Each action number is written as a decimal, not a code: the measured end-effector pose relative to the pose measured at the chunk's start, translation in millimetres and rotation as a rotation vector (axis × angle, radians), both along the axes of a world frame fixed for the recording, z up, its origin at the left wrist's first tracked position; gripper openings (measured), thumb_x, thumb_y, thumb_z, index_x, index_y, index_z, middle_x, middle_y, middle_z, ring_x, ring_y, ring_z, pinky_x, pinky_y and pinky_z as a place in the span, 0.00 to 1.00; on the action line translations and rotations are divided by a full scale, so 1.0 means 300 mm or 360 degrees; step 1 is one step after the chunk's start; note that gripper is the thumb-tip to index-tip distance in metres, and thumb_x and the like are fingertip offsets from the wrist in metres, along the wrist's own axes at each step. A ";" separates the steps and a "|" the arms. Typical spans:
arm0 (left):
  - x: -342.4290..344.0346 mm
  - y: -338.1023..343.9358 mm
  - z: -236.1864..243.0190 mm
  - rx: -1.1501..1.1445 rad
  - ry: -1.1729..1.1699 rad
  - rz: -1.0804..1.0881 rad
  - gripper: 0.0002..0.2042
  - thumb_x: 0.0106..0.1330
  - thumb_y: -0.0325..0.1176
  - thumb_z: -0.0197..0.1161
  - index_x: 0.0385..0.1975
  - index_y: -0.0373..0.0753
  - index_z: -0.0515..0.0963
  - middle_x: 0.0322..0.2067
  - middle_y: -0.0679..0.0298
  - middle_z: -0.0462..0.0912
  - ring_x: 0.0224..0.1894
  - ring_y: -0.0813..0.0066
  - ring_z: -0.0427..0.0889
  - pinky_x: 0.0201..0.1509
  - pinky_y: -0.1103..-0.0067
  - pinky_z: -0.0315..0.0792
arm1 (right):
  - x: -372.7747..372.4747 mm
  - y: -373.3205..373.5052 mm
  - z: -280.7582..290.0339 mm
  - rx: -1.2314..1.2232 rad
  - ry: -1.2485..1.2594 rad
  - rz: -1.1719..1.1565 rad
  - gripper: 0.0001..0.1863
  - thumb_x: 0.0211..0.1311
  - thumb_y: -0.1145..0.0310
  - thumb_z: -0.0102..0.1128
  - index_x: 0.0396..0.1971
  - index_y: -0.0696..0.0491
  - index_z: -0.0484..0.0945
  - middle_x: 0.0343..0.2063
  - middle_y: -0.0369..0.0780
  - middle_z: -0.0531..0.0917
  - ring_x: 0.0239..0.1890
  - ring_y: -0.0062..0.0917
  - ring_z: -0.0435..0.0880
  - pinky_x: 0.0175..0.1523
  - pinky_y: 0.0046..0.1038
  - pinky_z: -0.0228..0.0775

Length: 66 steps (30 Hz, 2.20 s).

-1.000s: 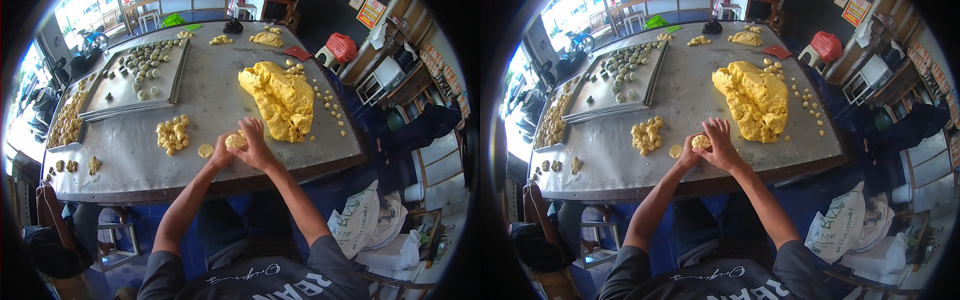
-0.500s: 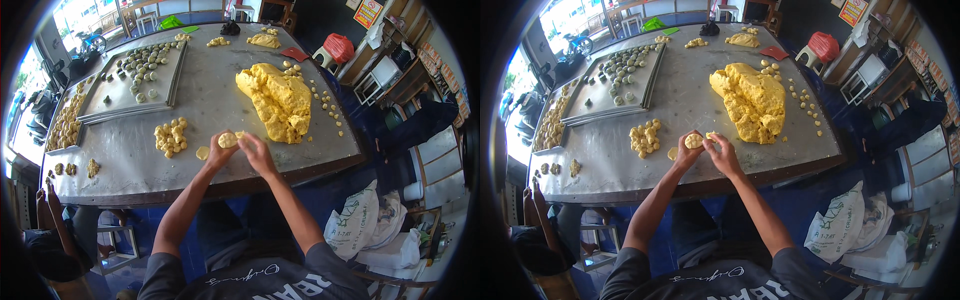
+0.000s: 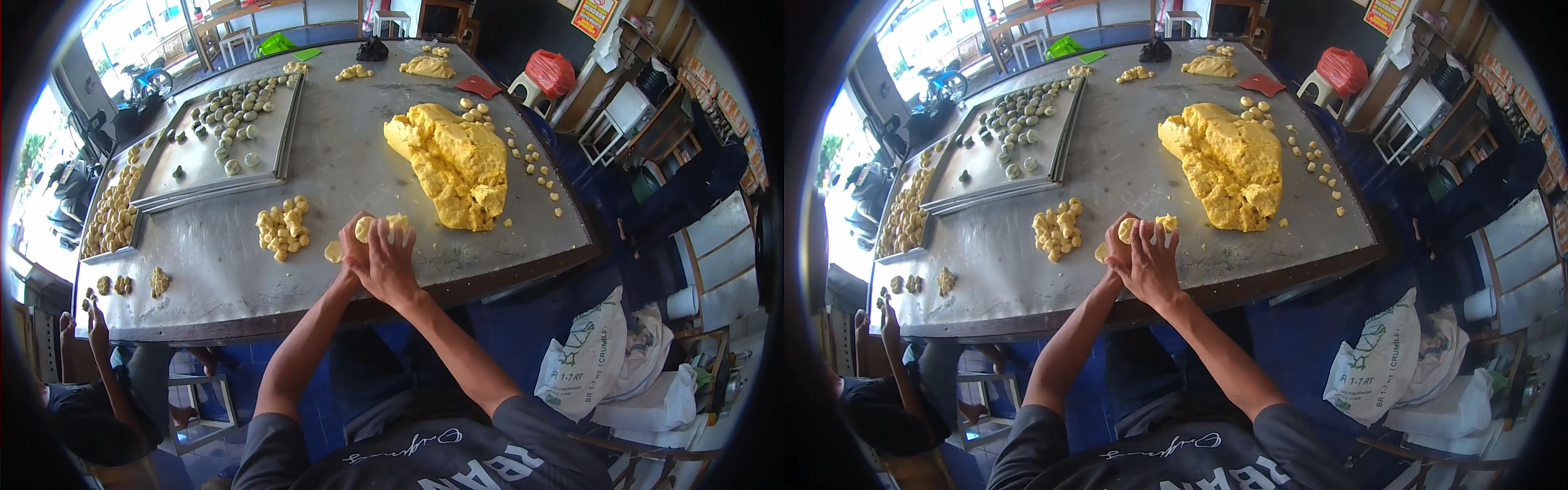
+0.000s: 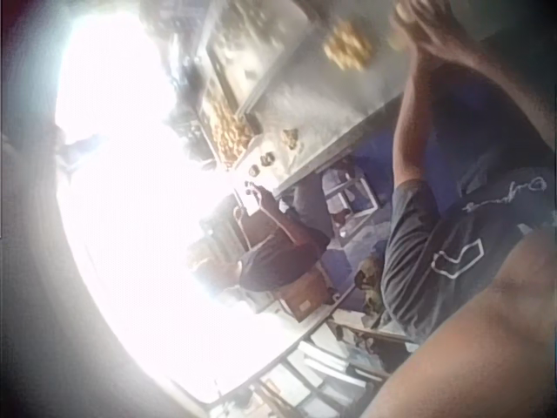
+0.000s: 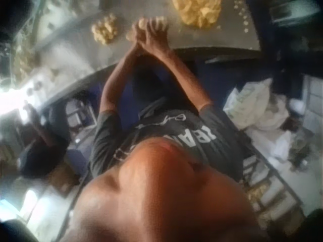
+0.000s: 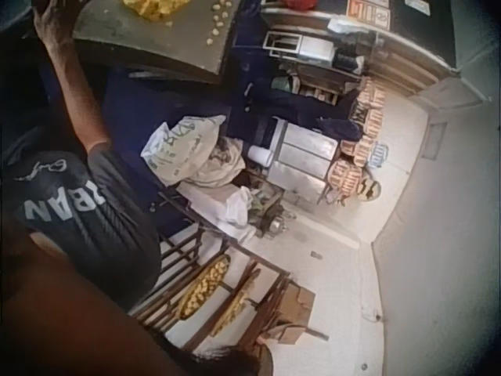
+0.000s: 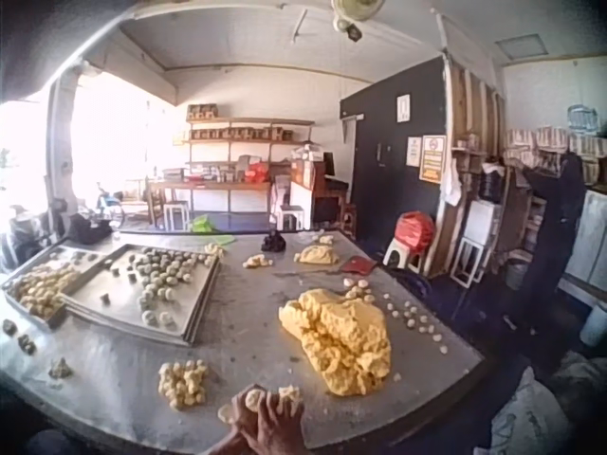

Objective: The person prepares pastries by hand on a large metal table, rolling dough into balls, flattening small pieces of dough, and placing them onto a metal tray.

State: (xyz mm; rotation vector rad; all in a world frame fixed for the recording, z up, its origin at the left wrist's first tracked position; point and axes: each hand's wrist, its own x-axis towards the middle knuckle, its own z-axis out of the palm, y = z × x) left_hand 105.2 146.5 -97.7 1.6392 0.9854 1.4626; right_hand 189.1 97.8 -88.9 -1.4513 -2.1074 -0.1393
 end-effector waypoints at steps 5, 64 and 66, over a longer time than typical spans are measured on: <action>0.008 0.001 -0.025 0.0008 -0.0049 -0.0021 0.08 0.48 0.28 0.66 0.23 0.36 0.73 0.17 0.64 0.75 0.21 0.78 0.72 0.27 0.78 0.68 | 0.033 0.018 0.000 -0.0063 0.0486 0.0230 0.42 0.60 0.41 0.46 0.58 0.64 0.57 0.54 0.56 0.65 0.56 0.54 0.62 0.58 0.60 0.45; 0.121 -0.489 0.150 -0.1385 -0.2448 -0.1359 0.42 0.63 0.65 0.35 0.65 0.32 0.50 0.63 0.49 0.58 0.63 0.57 0.61 0.66 0.67 0.57 | 0.275 -0.256 0.318 -0.0663 0.1525 0.0735 0.34 0.66 0.50 0.45 0.65 0.57 0.53 0.56 0.50 0.64 0.58 0.40 0.62 0.64 0.41 0.51; 0.119 -0.497 0.174 -0.1399 -0.2534 -0.1443 0.43 0.63 0.66 0.35 0.66 0.32 0.48 0.63 0.48 0.58 0.64 0.57 0.60 0.66 0.66 0.56 | 0.270 -0.267 0.333 -0.0215 0.0808 0.0788 0.36 0.66 0.48 0.42 0.64 0.60 0.52 0.62 0.51 0.59 0.64 0.41 0.58 0.68 0.39 0.45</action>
